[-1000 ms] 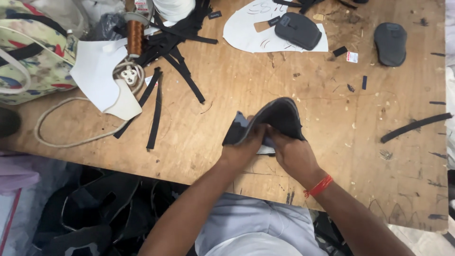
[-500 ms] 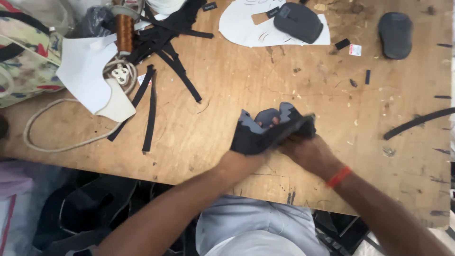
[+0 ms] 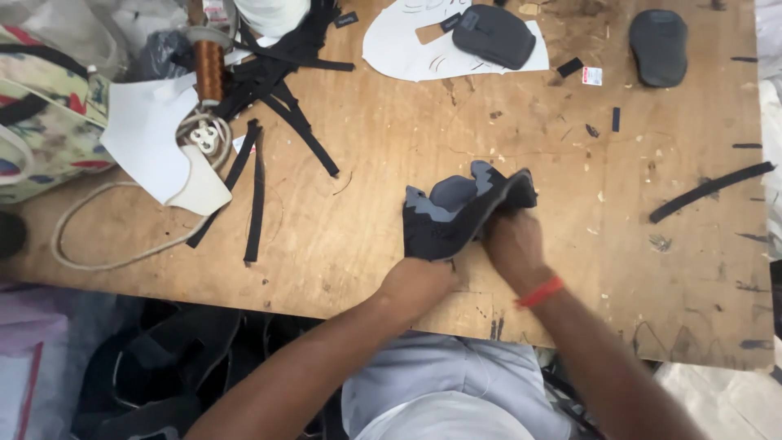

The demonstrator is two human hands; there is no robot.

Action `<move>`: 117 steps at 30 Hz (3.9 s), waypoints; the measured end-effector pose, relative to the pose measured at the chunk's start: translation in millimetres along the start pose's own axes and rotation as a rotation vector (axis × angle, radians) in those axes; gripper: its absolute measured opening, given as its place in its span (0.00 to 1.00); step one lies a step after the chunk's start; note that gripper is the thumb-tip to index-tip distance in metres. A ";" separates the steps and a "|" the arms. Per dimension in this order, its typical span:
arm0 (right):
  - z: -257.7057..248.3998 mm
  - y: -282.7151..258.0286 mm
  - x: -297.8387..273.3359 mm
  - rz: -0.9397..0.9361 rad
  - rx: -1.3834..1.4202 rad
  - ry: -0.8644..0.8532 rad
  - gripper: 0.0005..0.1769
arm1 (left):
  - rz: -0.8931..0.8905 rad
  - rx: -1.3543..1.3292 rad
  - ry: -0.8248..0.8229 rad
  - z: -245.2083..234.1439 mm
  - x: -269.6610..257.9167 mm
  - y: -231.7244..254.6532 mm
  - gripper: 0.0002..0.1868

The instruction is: The person works at a wooden workbench assembling shoe uppers, pressing and folding the black fabric upper over a sole and shaping it with both hands. They pick up additional shoe components from the bench, fit them together, and press the seams by hand.

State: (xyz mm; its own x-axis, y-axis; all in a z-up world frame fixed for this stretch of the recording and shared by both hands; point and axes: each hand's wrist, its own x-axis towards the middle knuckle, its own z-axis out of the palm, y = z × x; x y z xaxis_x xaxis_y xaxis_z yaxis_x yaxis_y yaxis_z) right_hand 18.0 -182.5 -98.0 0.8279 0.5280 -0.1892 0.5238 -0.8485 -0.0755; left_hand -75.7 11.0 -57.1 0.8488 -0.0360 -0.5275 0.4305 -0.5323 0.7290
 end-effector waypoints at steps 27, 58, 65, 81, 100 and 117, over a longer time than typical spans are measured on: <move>-8.7 -31.6 -1.7 -0.377 0.494 0.324 0.31 | 0.694 0.853 -0.230 -2.5 -19.7 73.6 0.12; -60.8 -51.9 25.0 -0.227 0.661 0.154 0.24 | 0.583 0.727 0.400 -56.9 9.6 -3.1 0.20; -57.1 -45.1 14.2 -0.142 0.717 0.221 0.15 | 0.487 0.418 0.279 -50.6 62.4 -3.4 0.21; -87.7 -61.6 6.9 -0.076 0.478 0.252 0.09 | 0.604 0.659 0.280 -37.1 102.6 1.3 0.13; -68.9 -85.6 -26.8 -0.317 0.036 0.220 0.34 | 0.687 1.144 0.525 -46.1 8.9 -38.1 0.36; -36.3 -74.4 7.2 -0.101 0.233 0.046 0.21 | 0.586 1.326 0.597 -30.5 -6.6 -27.0 0.29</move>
State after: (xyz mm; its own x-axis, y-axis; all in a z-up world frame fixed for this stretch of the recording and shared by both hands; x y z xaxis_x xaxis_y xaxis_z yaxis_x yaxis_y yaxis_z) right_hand -7.7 -114.3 -58.3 0.7850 0.6067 -0.1253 0.5479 -0.7743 -0.3167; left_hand -83.5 51.3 -60.0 0.9272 -0.3400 0.1572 -0.2844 -0.9122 -0.2951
